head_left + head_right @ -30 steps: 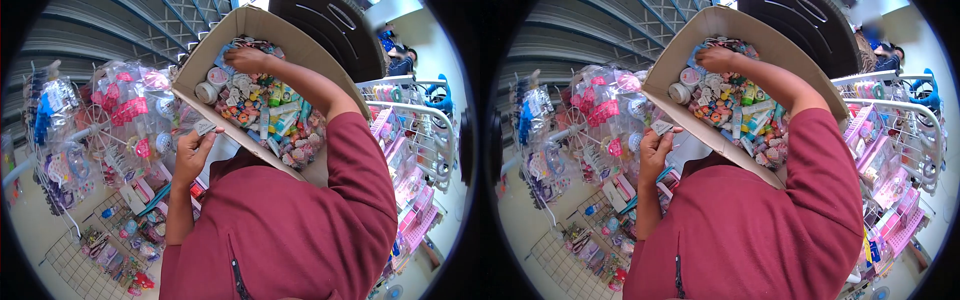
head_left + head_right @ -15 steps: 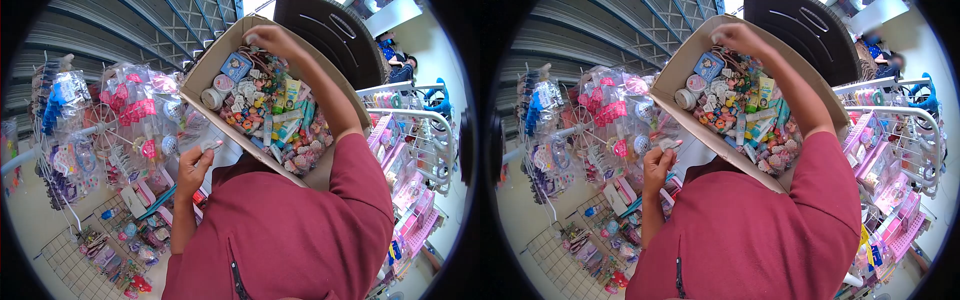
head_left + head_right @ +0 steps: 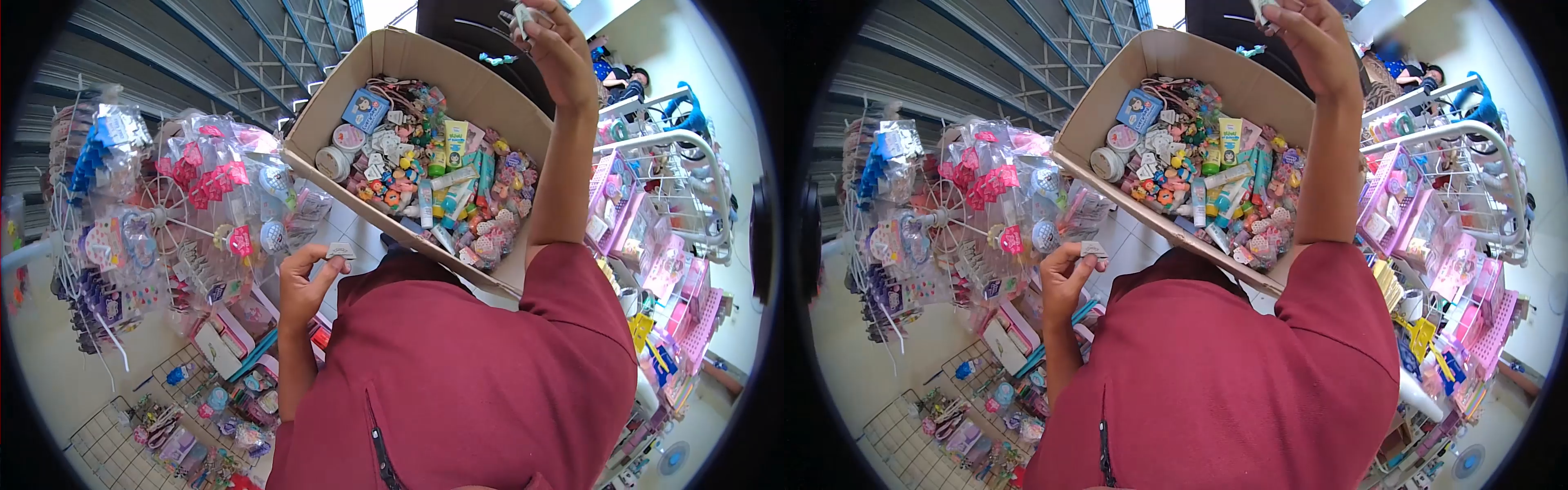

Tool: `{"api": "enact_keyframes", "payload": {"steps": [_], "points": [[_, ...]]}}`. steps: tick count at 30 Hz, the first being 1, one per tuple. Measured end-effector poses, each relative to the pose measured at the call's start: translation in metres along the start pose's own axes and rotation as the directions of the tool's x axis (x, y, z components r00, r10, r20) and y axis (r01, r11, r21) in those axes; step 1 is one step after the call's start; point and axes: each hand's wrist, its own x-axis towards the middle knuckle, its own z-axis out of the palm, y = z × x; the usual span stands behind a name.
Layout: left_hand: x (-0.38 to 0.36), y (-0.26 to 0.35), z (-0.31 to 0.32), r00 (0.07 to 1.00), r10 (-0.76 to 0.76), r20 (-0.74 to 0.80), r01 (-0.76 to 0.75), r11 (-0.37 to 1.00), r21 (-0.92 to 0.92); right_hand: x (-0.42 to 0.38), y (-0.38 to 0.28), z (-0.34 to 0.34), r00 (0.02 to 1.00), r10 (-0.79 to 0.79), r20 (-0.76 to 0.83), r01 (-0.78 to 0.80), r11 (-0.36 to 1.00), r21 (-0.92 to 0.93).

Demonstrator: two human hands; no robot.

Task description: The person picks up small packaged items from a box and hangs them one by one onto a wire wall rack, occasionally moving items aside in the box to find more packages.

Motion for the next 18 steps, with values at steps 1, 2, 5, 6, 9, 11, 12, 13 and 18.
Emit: {"api": "enact_keyframes", "payload": {"steps": [1, 2, 5, 6, 9, 11, 12, 13, 18], "points": [[-0.004, -0.003, -0.002, 1.0, -0.011, 0.02, 0.012, 1.0, -0.022, -0.006, -0.003, 0.008, 0.999, 0.025, 0.032, -0.026, 0.999, 0.024], [-0.009, -0.005, -0.004, 0.999, -0.021, 0.039, 0.023, 0.999, -0.043, -0.012, -0.003, 0.017, 0.997, 0.049, 0.065, -0.052, 0.998, 0.047], [-0.027, -0.007, -0.015, 0.998, -0.025, 0.063, 0.03, 0.997, -0.072, -0.023, -0.007, 0.052, 0.969, 0.129, 0.209, -0.101, 0.985, -0.139], [-0.034, -0.008, -0.021, 0.998, -0.014, 0.065, 0.019, 0.997, -0.072, -0.028, -0.013, 0.068, 0.911, 0.253, 0.327, -0.149, 0.939, -0.309], [-0.062, -0.013, -0.042, 0.997, -0.049, 0.053, 0.052, 0.998, -0.043, -0.047, -0.01, 0.13, 0.734, 0.368, 0.571, -0.266, 0.929, -0.257], [-0.083, -0.019, -0.057, 0.996, -0.085, 0.009, 0.085, 0.996, 0.016, -0.063, -0.001, 0.178, 0.588, 0.372, 0.719, -0.195, 0.927, -0.321], [-0.097, -0.024, -0.065, 0.997, -0.074, 0.007, 0.074, 0.997, 0.018, -0.074, 0.007, 0.203, 0.486, 0.449, 0.75, -0.243, 0.894, -0.377], [-0.112, -0.031, -0.075, 0.995, -0.095, -0.023, 0.096, 0.995, 0.036, -0.091, 0.027, 0.228, 0.444, 0.371, 0.816, -0.267, 0.924, -0.275], [-0.202, -0.052, -0.124, 0.966, -0.195, -0.171, 0.213, 0.973, 0.094, -0.177, 0.12, 0.335, 0.088, 0.366, 0.927, -0.387, 0.87, -0.307]]}}
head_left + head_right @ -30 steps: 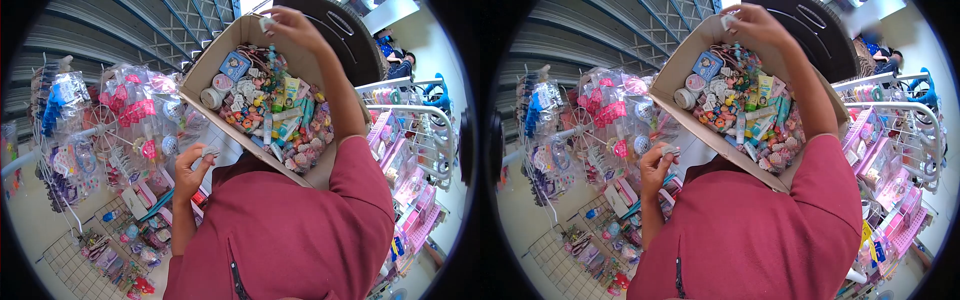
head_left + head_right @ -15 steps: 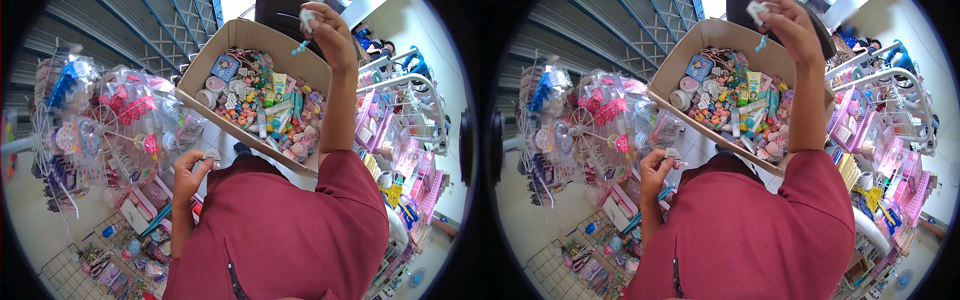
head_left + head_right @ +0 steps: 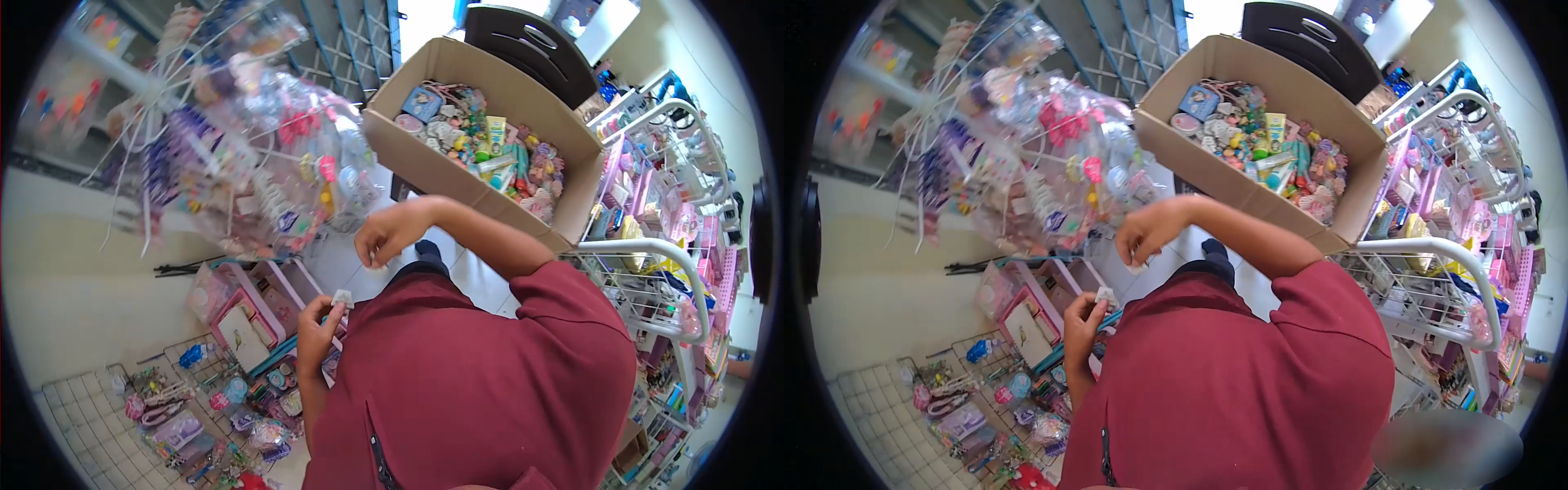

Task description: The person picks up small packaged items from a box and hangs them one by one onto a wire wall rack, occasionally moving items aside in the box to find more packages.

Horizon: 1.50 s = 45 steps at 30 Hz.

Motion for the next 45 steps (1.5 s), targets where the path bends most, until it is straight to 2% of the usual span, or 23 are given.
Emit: {"api": "enact_keyframes", "payload": {"steps": [1, 2, 4, 5, 6, 7, 8, 10, 12, 14, 15, 16, 18, 19, 20, 21, 23, 25, 28, 30, 38, 40, 45], "points": [[-0.02, 0.008, -0.01, 0.991, -0.126, -0.036, 0.124, 0.991, -0.046, 0.021, 0.005, 0.017, 0.999, 0.053, 0.012, -0.053, 0.998, 0.031], [-0.034, 0.0, -0.018, 0.991, -0.118, -0.066, 0.115, 0.992, -0.051, 0.041, 0.019, 0.031, 0.998, 0.043, 0.036, -0.043, 0.999, 0.014], [-0.065, -0.027, -0.033, 0.98, -0.08, -0.183, 0.035, 0.971, -0.235, 0.081, 0.036, 0.06, 0.997, 0.06, 0.044, -0.054, 0.99, -0.131], [-0.078, -0.042, -0.043, 0.974, -0.057, -0.217, 0.012, 0.979, -0.205, 0.095, 0.034, 0.072, 0.995, 0.05, 0.082, -0.037, 0.989, -0.146], [-0.091, -0.044, -0.048, 0.963, -0.058, -0.262, 0.001, 0.977, -0.212, 0.105, 0.019, 0.083, 0.982, 0.166, 0.094, -0.112, 0.902, -0.416], [-0.105, -0.046, -0.051, 0.955, -0.046, -0.294, -0.017, 0.978, -0.207, 0.117, 0.009, 0.093, 0.961, 0.266, 0.075, -0.152, 0.737, -0.659], [-0.118, -0.048, -0.055, 0.942, -0.032, -0.335, -0.039, 0.979, -0.202, 0.13, 0.01, 0.102, 0.959, 0.252, 0.126, -0.101, 0.724, -0.682], [-0.142, -0.061, -0.061, 0.89, -0.006, -0.455, -0.088, 0.979, -0.186, 0.161, 0.016, 0.111, 0.937, 0.276, 0.215, -0.074, 0.757, -0.65], [-0.162, -0.064, -0.059, 0.819, -0.016, -0.573, -0.161, 0.953, -0.256, 0.2, 0.002, 0.115, 0.909, 0.201, 0.364, 0.087, 0.765, -0.638], [-0.183, -0.075, -0.057, 0.739, -0.062, -0.67, -0.166, 0.948, -0.27, 0.238, -0.011, 0.12, 0.916, 0.07, 0.394, 0.122, 0.889, -0.441], [-0.192, -0.08, -0.053, 0.706, -0.092, -0.702, -0.169, 0.941, -0.294, 0.264, 0.003, 0.123, 0.919, -0.055, 0.391, 0.233, 0.875, -0.424], [-0.2, -0.084, -0.049, 0.677, -0.12, -0.726, -0.175, 0.932, -0.318, 0.288, 0.006, 0.128, 0.892, -0.058, 0.448, 0.269, 0.865, -0.423], [-0.214, -0.097, -0.042, 0.597, -0.093, -0.797, -0.199, 0.945, -0.259, 0.335, 0.0, 0.132, 0.915, -0.232, 0.331, 0.336, 0.892, -0.302], [-0.221, -0.102, -0.038, 0.578, -0.167, -0.799, -0.2, 0.92, -0.337, 0.355, -0.014, 0.135, 0.899, -0.236, 0.368, 0.356, 0.884, -0.302], [-0.228, -0.106, -0.034, 0.565, -0.24, -0.79, -0.204, 0.887, -0.415, 0.375, -0.027, 0.139, 0.919, -0.274, 0.285, 0.327, 0.931, -0.16], [-0.233, -0.11, -0.031, 0.537, -0.237, -0.809, -0.203, 0.895, -0.397, 0.396, -0.042, 0.143, 0.937, -0.29, 0.195, 0.298, 0.955, -0.011], [-0.239, -0.116, -0.025, 0.491, -0.24, -0.837, -0.261, 0.876, -0.404, 0.439, -0.068, 0.146, 0.905, -0.409, 0.116, 0.393, 0.91, 0.134], [-0.242, -0.127, -0.022, 0.462, -0.232, -0.856, -0.309, 0.863, -0.401, 0.46, -0.124, 0.147, 0.908, -0.42, -0.013, 0.417, 0.897, 0.149], [-0.24, -0.112, -0.025, 0.379, -0.296, -0.877, -0.319, 0.848, -0.424, 0.493, -0.192, 0.135, 0.896, -0.442, -0.047, 0.444, 0.882, 0.16], [-0.238, -0.117, -0.027, 0.348, -0.303, -0.887, -0.329, 0.846, -0.418, 0.509, -0.221, 0.133, 0.794, -0.573, -0.203, 0.607, 0.749, 0.265], [-0.227, -0.124, -0.046, 0.293, -0.316, -0.902, -0.368, 0.834, -0.411, 0.561, -0.194, 0.144, 0.764, -0.583, -0.277, 0.638, 0.746, 0.19], [-0.225, -0.122, -0.051, 0.289, -0.31, -0.906, -0.362, 0.84, -0.404, 0.562, -0.19, 0.145, 0.759, -0.56, -0.333, 0.646, 0.71, 0.28], [-0.22, -0.12, -0.056, 0.292, -0.313, -0.904, -0.384, 0.827, -0.411, 0.564, -0.192, 0.144, 0.82, -0.49, -0.297, 0.572, 0.731, 0.373]]}}
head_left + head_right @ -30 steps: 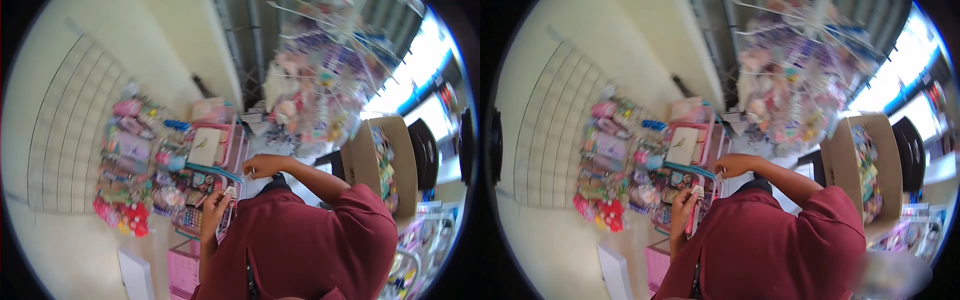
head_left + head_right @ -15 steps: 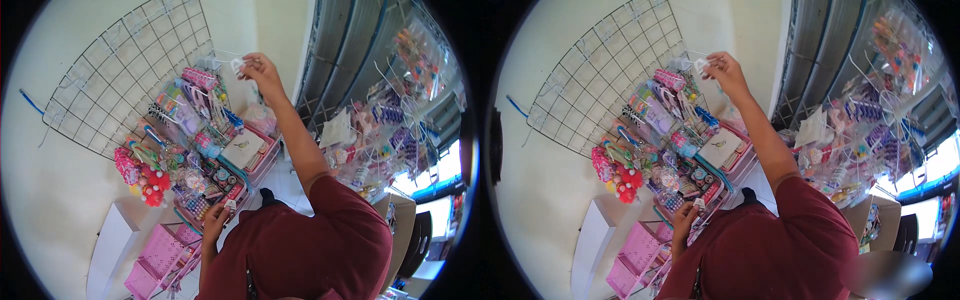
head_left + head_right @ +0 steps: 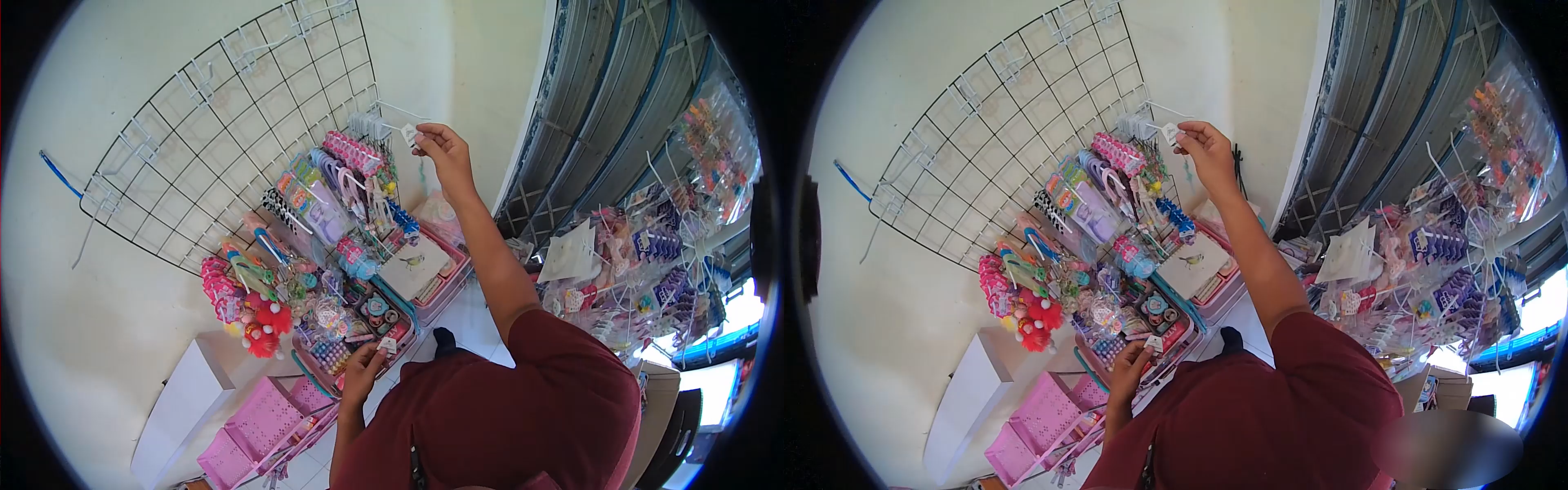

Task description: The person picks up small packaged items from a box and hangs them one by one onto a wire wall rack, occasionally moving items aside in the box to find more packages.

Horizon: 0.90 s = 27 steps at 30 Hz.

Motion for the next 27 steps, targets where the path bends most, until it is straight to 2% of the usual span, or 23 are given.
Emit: {"api": "enact_keyframes", "payload": {"steps": [2, 7, 8, 9, 10, 11, 12, 13, 14, 15, 16, 17, 18, 20, 21, 23, 24, 26, 27], "points": [[0.001, 0.001, 0.002, 1.0, -0.018, -0.003, 0.017, 1.0, -0.013, 0.002, 0.002, 0.002, 0.999, 0.052, 0.002, -0.052, 0.999, 0.012], [0.002, 0.001, 0.004, 0.999, -0.042, 0.016, 0.042, 0.999, -0.027, 0.014, 0.041, 0.018, 0.994, -0.104, 0.043, 0.109, 0.986, -0.124], [0.003, -0.003, 0.004, 0.999, -0.031, -0.022, 0.031, 0.999, -0.025, 0.014, 0.046, 0.017, 0.977, -0.209, 0.047, 0.212, 0.918, -0.335], [0.004, -0.005, 0.004, 0.998, -0.019, -0.06, 0.017, 1.0, -0.022, 0.011, 0.04, 0.017, 0.976, -0.211, 0.046, 0.214, 0.918, -0.335], [0.004, -0.005, 0.006, 0.998, -0.018, -0.06, 0.017, 1.0, -0.019, 0.0, 0.026, 0.018, 0.936, -0.348, 0.05, 0.321, 0.789, -0.523], [0.005, -0.005, 0.008, 0.995, 0.05, -0.086, -0.052, 0.998, -0.028, -0.013, 0.019, 0.017, 0.876, -0.475, 0.081, 0.395, 0.612, -0.685], [0.007, -0.004, 0.008, 0.987, 0.118, -0.109, -0.123, 0.992, -0.035, -0.027, 0.021, 0.014, 0.868, -0.495, 0.05, 0.388, 0.611, -0.69], [0.008, 0.0, 0.009, 0.987, 0.123, -0.103, -0.127, 0.991, -0.031, -0.046, 0.026, 0.011, 0.857, -0.515, 0.021, 0.383, 0.608, -0.696], [0.007, 0.005, 0.01, 0.98, 0.114, -0.161, -0.127, 0.989, -0.071, -0.073, 0.032, 0.008, 0.96, -0.281, 0.018, 0.236, 0.767, -0.597], [0.007, 0.008, 0.012, 0.971, 0.102, -0.216, -0.129, 0.985, -0.113, -0.105, 0.037, 0.008, 0.998, -0.03, 0.049, 0.05, 0.869, -0.492], [0.009, 0.009, 0.014, 0.961, 0.099, -0.259, -0.139, 0.98, -0.14, -0.137, 0.037, 0.01, 0.976, 0.096, 0.194, 0.017, 0.859, -0.512], [0.013, 0.007, 0.013, 0.962, 0.101, -0.254, -0.141, 0.979, -0.145, -0.168, 0.037, 0.013, 0.899, 0.211, 0.383, -0.007, 0.883, -0.47], [0.018, 0.002, 0.012, 0.951, 0.133, -0.278, -0.183, 0.969, -0.165, -0.195, 0.036, 0.016, 0.773, 0.307, 0.555, -0.046, 0.9, -0.434], [0.022, 0.001, 0.011, 0.937, 0.151, -0.314, -0.217, 0.958, -0.187, -0.233, 0.036, 0.019, 0.522, 0.536, 0.663, -0.241, 0.838, -0.489], [0.024, 0.0, 0.011, 0.94, 0.147, -0.309, -0.214, 0.957, -0.194, -0.24, 0.038, 0.021, 0.524, 0.542, 0.657, -0.242, 0.834, -0.495], [0.029, -0.002, 0.008, 0.937, 0.152, -0.315, -0.232, 0.943, -0.237, -0.25, 0.044, 0.026, 0.589, 0.569, 0.574, -0.343, 0.819, -0.459], [0.026, 0.006, 0.009, 0.952, 0.082, -0.294, -0.162, 0.952, -0.26, -0.243, 0.045, 0.027, 0.686, 0.429, 0.587, -0.21, 0.89, -0.405], [0.026, 0.02, 0.017, 0.95, 0.123, -0.287, -0.2, 0.945, -0.259, -0.221, 0.056, 0.026, 0.716, 0.493, 0.494, -0.418, 0.87, -0.261], [0.026, 0.023, 0.019, 0.944, 0.17, -0.283, -0.245, 0.935, -0.256, -0.2, 0.045, 0.027, 0.767, 0.435, 0.472, -0.381, 0.9, -0.212]]}}
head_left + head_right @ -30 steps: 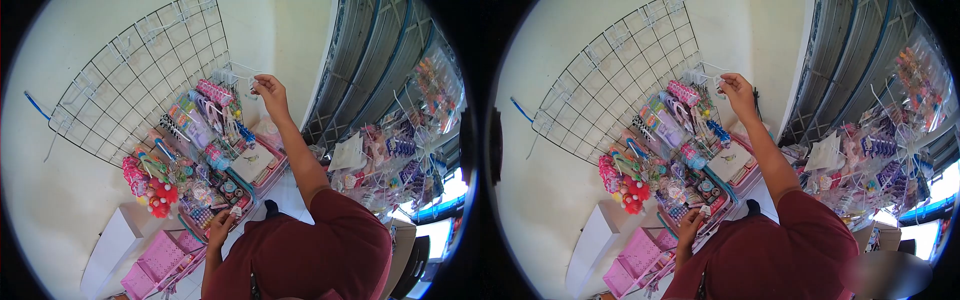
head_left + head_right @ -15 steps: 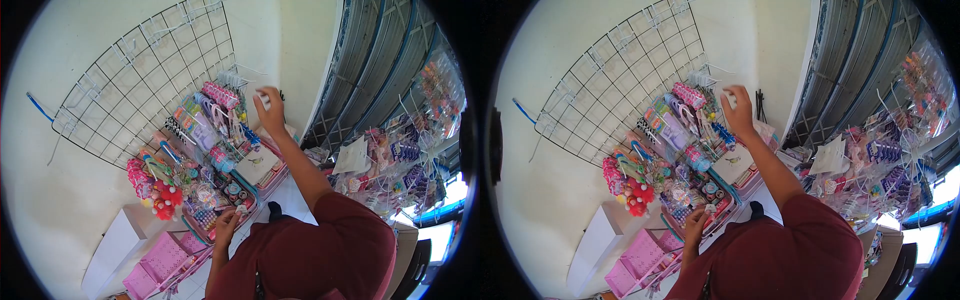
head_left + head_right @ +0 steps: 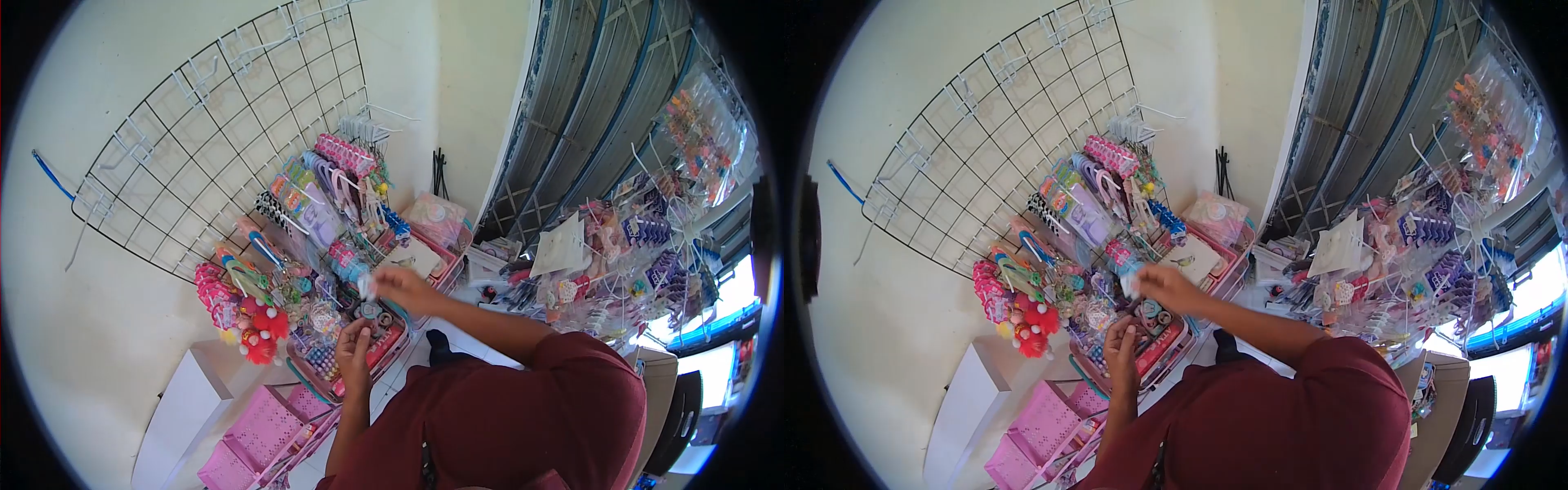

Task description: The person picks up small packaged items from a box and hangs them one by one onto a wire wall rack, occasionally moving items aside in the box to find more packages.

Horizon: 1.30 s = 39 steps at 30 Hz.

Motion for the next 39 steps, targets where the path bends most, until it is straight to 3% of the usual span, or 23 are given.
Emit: {"api": "enact_keyframes", "payload": {"steps": [3, 5, 7, 13, 18, 26, 28, 32, 34, 35, 37, 39], "points": [[-0.001, -0.001, -0.006, 0.998, -0.001, 0.059, 0.001, 1.0, 0.001, 0.04, -0.075, -0.039, 0.966, -0.084, -0.245, 0.084, 0.996, -0.013], [-0.004, -0.008, -0.012, 0.998, -0.002, 0.061, 0.002, 1.0, 0.008, 0.062, -0.113, -0.064, 0.884, -0.265, -0.385, 0.276, 0.961, -0.026], [-0.007, -0.011, -0.016, 0.998, 0.0, 0.066, -0.001, 1.0, 0.013, 0.087, -0.129, -0.091, 0.763, -0.482, -0.431, 0.443, 0.875, -0.194], [-0.018, -0.015, -0.023, 1.0, 0.013, -0.003, -0.013, 1.0, 0.014, 0.118, -0.115, -0.122, 0.712, -0.542, -0.446, 0.386, 0.833, -0.395], [-0.02, -0.019, -0.034, 0.997, -0.052, -0.059, 0.052, 0.999, 0.0, 0.128, -0.1, -0.12, 0.701, -0.569, -0.43, 0.401, 0.813, -0.422], [-0.021, -0.014, -0.032, 0.994, -0.02, -0.105, 0.021, 1.0, 0.01, 0.168, -0.083, -0.121, 0.68, -0.602, -0.42, 0.424, 0.789, -0.445], [-0.027, -0.012, -0.034, 0.992, -0.009, -0.122, 0.009, 1.0, 0.006, 0.165, -0.088, -0.118, 0.738, -0.523, -0.426, 0.32, 0.827, -0.462], [-0.032, -0.009, -0.039, 0.991, 0.011, -0.131, -0.008, 1.0, 0.019, 0.153, -0.09, -0.114, 0.744, -0.496, -0.448, 0.255, 0.83, -0.496], [-0.038, -0.013, -0.044, 0.993, -0.006, -0.12, 0.009, 1.0, 0.027, 0.134, -0.079, -0.111, 0.527, -0.785, -0.327, 0.225, 0.499, -0.837], [-0.039, -0.016, -0.046, 0.995, -0.037, -0.089, 0.04, 0.998, 0.037, 0.118, -0.072, -0.107, 0.52, -0.785, -0.336, 0.209, 0.499, -0.841], [-0.038, -0.024, -0.049, 0.996, -0.088, -0.019, 0.089, 0.994, 0.059, 0.073, -0.055, -0.095, 0.56, -0.771, -0.303, 0.178, 0.469, -0.865], [-0.034, -0.036, -0.048, 0.96, -0.237, 0.145, 0.205, 0.956, 0.208, 0.011, -0.027, -0.077, 0.861, -0.373, -0.345, 0.094, 0.784, -0.613]]}}
